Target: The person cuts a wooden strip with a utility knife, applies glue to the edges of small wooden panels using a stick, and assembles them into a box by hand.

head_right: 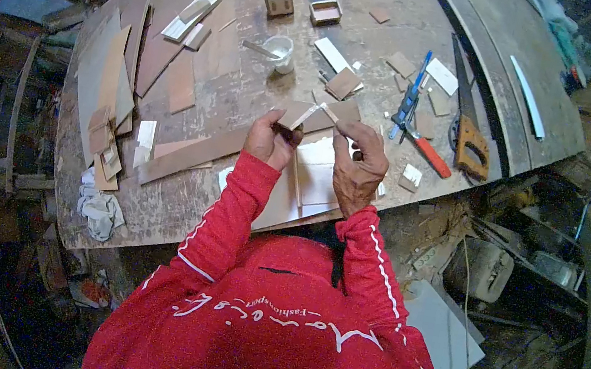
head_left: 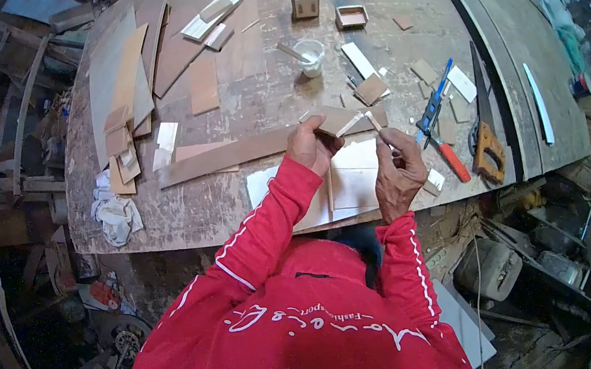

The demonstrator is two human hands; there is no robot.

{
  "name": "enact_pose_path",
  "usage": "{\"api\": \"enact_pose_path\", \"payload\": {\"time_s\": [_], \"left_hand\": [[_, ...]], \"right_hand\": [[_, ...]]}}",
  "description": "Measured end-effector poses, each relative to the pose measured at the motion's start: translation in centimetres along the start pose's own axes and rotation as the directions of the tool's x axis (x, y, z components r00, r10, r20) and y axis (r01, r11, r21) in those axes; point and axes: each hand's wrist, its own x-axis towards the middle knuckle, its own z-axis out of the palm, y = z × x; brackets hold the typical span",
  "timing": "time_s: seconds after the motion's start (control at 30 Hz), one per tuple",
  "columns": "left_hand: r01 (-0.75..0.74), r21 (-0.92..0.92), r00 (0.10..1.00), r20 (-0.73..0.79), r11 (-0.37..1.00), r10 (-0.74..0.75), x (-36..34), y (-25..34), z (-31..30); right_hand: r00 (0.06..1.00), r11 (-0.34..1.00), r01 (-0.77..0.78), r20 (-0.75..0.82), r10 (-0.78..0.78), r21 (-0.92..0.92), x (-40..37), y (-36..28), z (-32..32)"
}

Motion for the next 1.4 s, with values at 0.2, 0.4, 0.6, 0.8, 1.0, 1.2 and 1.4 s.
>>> {"api": "enact_pose_path", "payload": {"time_s": [0.2,0.4,0.6,0.8,1.0,1.2,1.4], "left_hand": [[-0.033,0.010,0.998,-0.060,0.999,0.034,-0.2,0.7,0.3],[-0.059,-0.111,0.986,-0.159,0.992,0.041,0.1,1.4,-0.8],[-0.095,-0.129,0.987,-0.144,0.987,0.076,-0.9,2.7,-2.6],[-0.170,-0.132,0.978,-0.144,0.977,0.151,-1.8,3.4,-3.4],[-0.169,-0.108,0.966,-0.214,0.980,0.144,-2.6,3.5,-4.3],[-0.223,-0.097,0.958,-0.209,0.970,0.199,-3.1,3.4,-5.9],[-0.242,-0.127,0.950,-0.233,0.962,0.208,-3.2,3.7,-7.9]], "right_hand": [[0.969,0.999,-0.044,0.244,0.042,0.002,-0.4,-1.9,-0.6],[0.985,0.993,-0.097,0.139,0.105,-0.067,3.3,-1.7,0.8],[0.973,1.000,0.006,0.233,0.001,-0.031,8.3,2.5,4.1],[0.906,0.965,0.135,0.423,-0.029,-0.225,12.7,3.1,8.0],[0.858,0.842,0.366,0.495,-0.140,-0.397,15.8,4.2,12.2],[0.776,0.669,0.549,0.604,-0.184,-0.501,16.9,5.4,16.2],[0.700,0.594,0.649,0.680,-0.219,-0.476,17.8,6.4,19.2]]}}
